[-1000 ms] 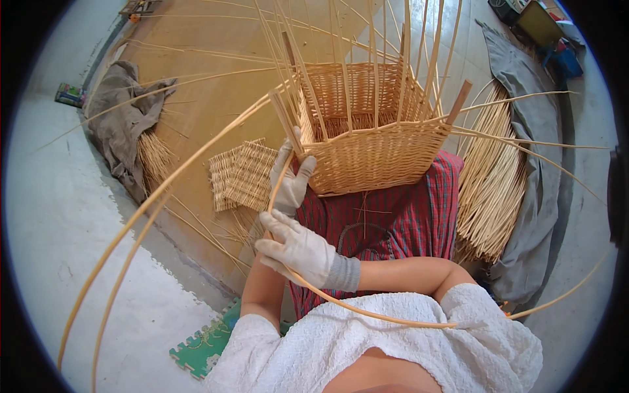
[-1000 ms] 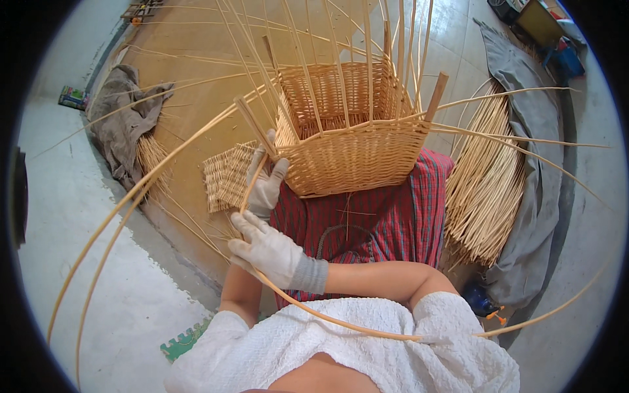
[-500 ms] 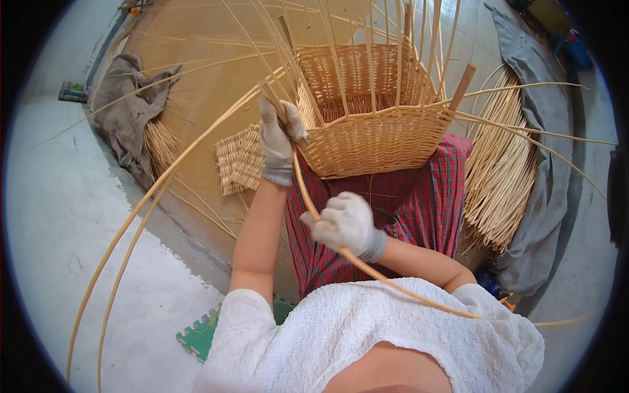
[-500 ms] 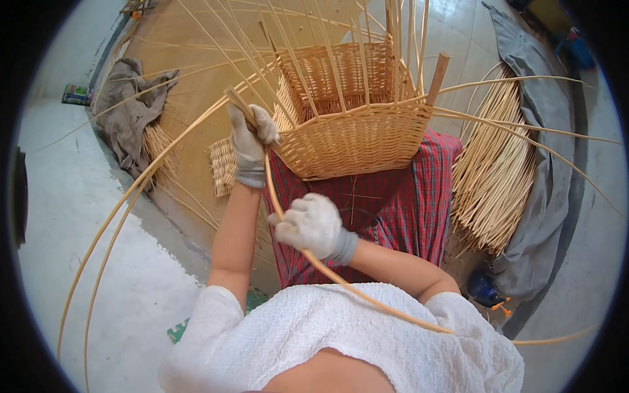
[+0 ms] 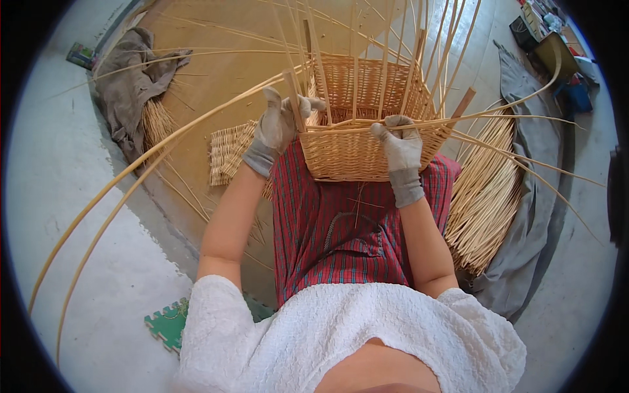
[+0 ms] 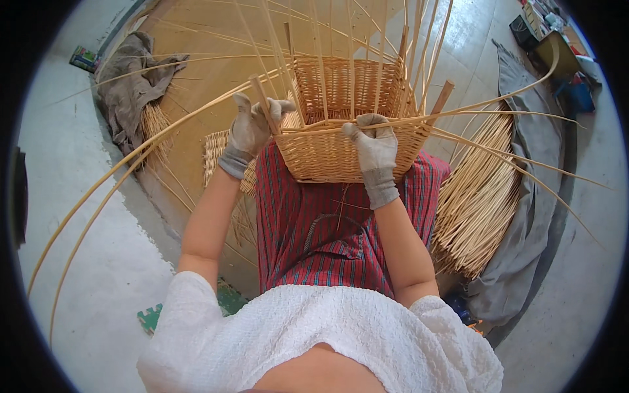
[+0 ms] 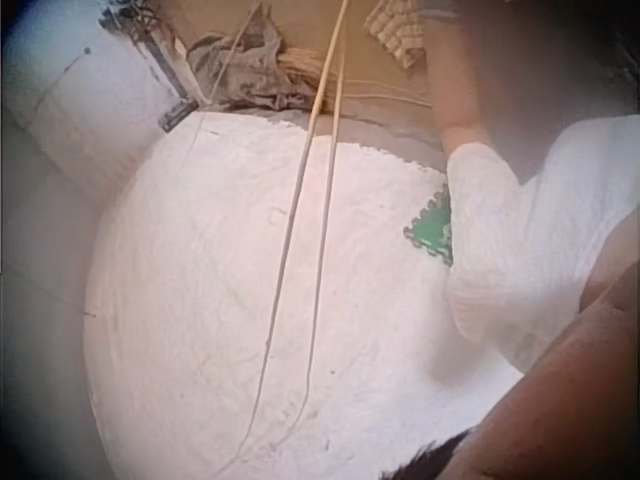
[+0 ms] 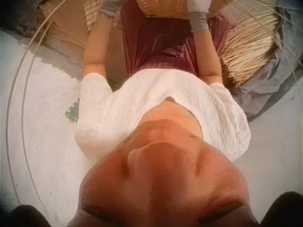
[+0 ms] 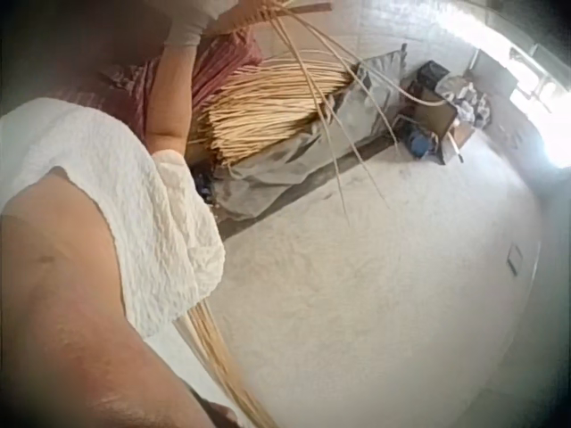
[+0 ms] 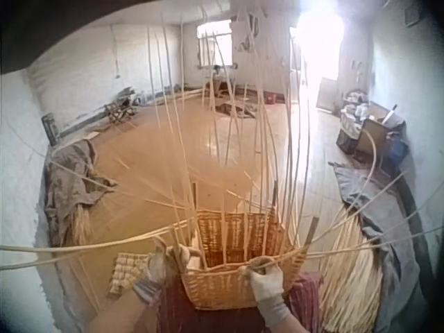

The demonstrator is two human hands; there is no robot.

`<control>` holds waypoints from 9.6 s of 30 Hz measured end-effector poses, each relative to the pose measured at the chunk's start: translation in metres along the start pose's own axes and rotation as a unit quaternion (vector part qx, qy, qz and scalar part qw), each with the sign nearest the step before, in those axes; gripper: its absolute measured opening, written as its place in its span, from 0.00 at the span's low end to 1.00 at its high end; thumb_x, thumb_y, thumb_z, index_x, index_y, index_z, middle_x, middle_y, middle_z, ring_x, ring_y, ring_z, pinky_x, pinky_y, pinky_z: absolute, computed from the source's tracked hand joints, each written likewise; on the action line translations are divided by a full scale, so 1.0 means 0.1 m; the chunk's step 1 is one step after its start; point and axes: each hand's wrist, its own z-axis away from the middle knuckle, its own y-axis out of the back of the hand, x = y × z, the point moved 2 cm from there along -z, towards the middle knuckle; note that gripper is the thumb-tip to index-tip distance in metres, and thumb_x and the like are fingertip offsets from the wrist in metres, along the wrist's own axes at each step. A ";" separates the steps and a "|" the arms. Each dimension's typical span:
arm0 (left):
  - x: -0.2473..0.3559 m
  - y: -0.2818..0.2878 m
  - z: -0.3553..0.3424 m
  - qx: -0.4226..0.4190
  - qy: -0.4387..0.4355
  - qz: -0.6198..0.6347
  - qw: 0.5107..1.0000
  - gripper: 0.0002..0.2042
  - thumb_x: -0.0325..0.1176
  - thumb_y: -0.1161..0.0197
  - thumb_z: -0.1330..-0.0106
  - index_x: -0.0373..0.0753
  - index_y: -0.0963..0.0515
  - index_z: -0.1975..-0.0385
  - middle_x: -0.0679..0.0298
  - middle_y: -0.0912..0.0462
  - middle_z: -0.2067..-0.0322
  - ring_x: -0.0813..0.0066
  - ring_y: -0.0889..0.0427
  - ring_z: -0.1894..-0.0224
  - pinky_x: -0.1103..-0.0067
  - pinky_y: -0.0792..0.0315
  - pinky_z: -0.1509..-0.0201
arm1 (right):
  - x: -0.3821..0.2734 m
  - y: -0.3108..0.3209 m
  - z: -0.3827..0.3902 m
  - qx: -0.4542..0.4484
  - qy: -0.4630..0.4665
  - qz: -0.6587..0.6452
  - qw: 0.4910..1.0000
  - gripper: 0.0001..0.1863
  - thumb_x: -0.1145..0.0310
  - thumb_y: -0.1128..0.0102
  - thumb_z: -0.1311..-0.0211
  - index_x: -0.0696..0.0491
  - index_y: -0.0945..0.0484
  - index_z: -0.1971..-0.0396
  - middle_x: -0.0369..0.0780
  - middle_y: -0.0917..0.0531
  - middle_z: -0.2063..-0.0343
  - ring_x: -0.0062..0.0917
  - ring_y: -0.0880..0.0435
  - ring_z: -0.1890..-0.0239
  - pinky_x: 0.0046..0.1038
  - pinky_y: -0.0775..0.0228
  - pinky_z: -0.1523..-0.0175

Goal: The person weaves a basket by hand, interlacing thin bamboo strips through vertical stakes. They repeatedly adjust the basket's position and pull the strips tight to maintain the weave pattern.

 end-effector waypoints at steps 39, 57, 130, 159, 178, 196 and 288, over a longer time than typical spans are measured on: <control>-0.40 -0.12 0.22 0.331 -0.172 -0.252 0.893 0.18 0.46 0.26 0.35 0.39 0.25 0.66 0.67 0.22 0.76 0.71 0.27 0.78 0.74 0.26 0.66 | -0.38 -0.05 0.07 -0.097 0.062 -0.030 0.993 0.09 0.74 0.49 0.23 0.52 0.31 0.48 0.40 0.14 0.63 0.29 0.12 0.59 0.31 0.18 0.56; -0.62 -1.01 -0.02 0.136 0.019 -0.312 0.940 0.10 0.35 0.39 0.24 0.34 0.21 0.63 0.67 0.20 0.75 0.77 0.16 0.76 0.78 0.20 0.75 | -1.11 -0.84 -0.68 -0.144 0.417 0.534 0.721 0.42 0.75 0.44 0.32 0.36 0.50 0.23 0.51 0.21 0.40 0.47 0.17 0.43 0.41 0.24 0.43; 0.52 -2.49 1.50 -0.199 -0.460 -0.396 0.769 0.25 0.50 0.34 0.38 0.63 0.24 0.38 0.63 0.31 0.33 0.55 0.30 0.36 0.63 0.32 0.32 | -0.76 3.62 0.36 0.256 0.173 0.343 0.887 0.18 0.60 0.49 0.23 0.57 0.23 0.46 0.45 0.14 0.57 0.31 0.14 0.59 0.31 0.21 0.56; -0.47 -0.51 0.45 0.102 0.148 -0.716 0.674 0.12 0.34 0.45 0.30 0.37 0.27 0.50 0.45 0.13 0.57 0.46 0.13 0.52 0.56 0.22 0.49 | -0.19 0.91 0.41 -0.075 0.050 0.574 0.814 0.40 0.63 0.29 0.43 0.50 0.34 0.30 0.53 0.21 0.43 0.47 0.23 0.39 0.41 0.31 0.34; -0.29 -0.99 0.32 -0.017 0.182 -0.773 0.608 0.12 0.34 0.43 0.29 0.42 0.21 0.49 0.48 0.12 0.57 0.49 0.14 0.51 0.60 0.22 0.47 | 0.46 0.42 0.68 -0.206 0.160 0.736 0.625 0.18 0.67 0.47 0.33 0.48 0.25 0.43 0.38 0.17 0.54 0.32 0.20 0.46 0.38 0.25 0.48; -0.23 -0.95 -0.32 0.084 -0.085 -0.507 0.854 0.49 0.50 0.32 0.33 0.48 0.59 0.20 0.48 0.43 0.25 0.46 0.41 0.25 0.64 0.38 0.25 | 0.76 0.19 0.44 -0.250 0.042 0.748 0.613 0.14 0.66 0.44 0.33 0.51 0.24 0.50 0.40 0.15 0.57 0.34 0.16 0.50 0.37 0.23 0.49; -0.37 -1.74 -0.95 -0.027 0.142 -0.333 0.932 0.27 0.60 0.44 0.26 0.36 0.21 0.62 0.63 0.22 0.80 0.75 0.26 0.87 0.73 0.27 0.86 | -2.17 -0.23 -1.15 0.033 0.091 0.536 0.838 0.25 0.74 0.45 0.29 0.58 0.32 0.34 0.49 0.18 0.50 0.34 0.18 0.43 0.30 0.24 0.41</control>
